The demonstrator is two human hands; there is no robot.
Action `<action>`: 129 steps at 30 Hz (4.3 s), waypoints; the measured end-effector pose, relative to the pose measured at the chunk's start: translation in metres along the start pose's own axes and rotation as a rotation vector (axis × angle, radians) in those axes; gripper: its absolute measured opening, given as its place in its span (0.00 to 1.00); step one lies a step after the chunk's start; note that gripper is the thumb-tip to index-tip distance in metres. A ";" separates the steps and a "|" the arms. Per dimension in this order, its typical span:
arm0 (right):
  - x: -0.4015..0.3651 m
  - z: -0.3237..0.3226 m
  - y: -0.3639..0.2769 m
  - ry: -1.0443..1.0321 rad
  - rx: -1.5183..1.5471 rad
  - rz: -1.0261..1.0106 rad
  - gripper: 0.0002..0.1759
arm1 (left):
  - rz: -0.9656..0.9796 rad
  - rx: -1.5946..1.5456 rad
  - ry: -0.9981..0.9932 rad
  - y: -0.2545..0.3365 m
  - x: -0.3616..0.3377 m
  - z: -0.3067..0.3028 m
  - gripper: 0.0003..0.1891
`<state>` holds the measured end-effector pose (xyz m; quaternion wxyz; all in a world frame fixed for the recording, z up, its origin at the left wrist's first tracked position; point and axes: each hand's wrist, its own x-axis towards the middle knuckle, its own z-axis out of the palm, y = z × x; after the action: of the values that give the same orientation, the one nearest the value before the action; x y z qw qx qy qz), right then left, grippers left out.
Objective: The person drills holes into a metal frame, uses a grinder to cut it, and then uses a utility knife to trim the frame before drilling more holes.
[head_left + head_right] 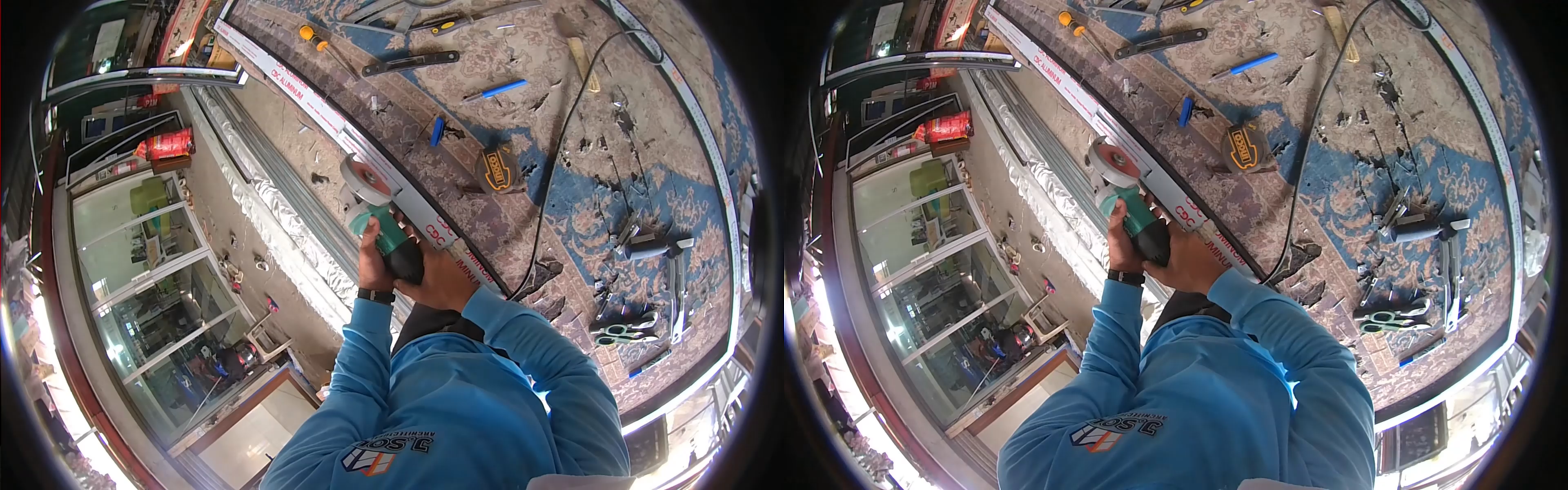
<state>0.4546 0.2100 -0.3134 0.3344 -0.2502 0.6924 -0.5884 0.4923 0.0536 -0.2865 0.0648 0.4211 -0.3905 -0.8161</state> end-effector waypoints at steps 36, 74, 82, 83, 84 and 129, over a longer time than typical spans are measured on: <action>-0.017 -0.003 -0.004 -0.043 -0.034 0.077 0.51 | -0.027 -0.013 -0.025 -0.010 -0.009 -0.006 0.32; -0.091 -0.768 -0.299 1.635 -1.432 -0.433 0.25 | 0.181 0.927 -0.154 0.070 -0.057 0.073 0.29; -0.070 -0.729 -0.045 1.148 -1.145 0.309 0.39 | 0.093 0.970 -0.216 0.067 -0.032 0.098 0.29; -0.066 -0.715 -0.019 1.086 -1.085 0.408 0.40 | 0.085 0.973 -0.214 0.068 -0.030 0.097 0.29; -0.063 -0.712 0.015 1.081 -1.099 0.428 0.39 | 0.064 0.983 -0.222 0.070 -0.028 0.095 0.29; 0.085 -0.059 -0.086 0.704 -0.419 0.171 0.20 | 0.742 1.553 -0.731 0.304 0.099 -0.070 0.30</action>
<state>0.3506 0.1694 -0.2383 0.0667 -0.0381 0.8874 -0.4545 0.4131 -0.2388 -0.1634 -0.1052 -0.0877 -0.9320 -0.3356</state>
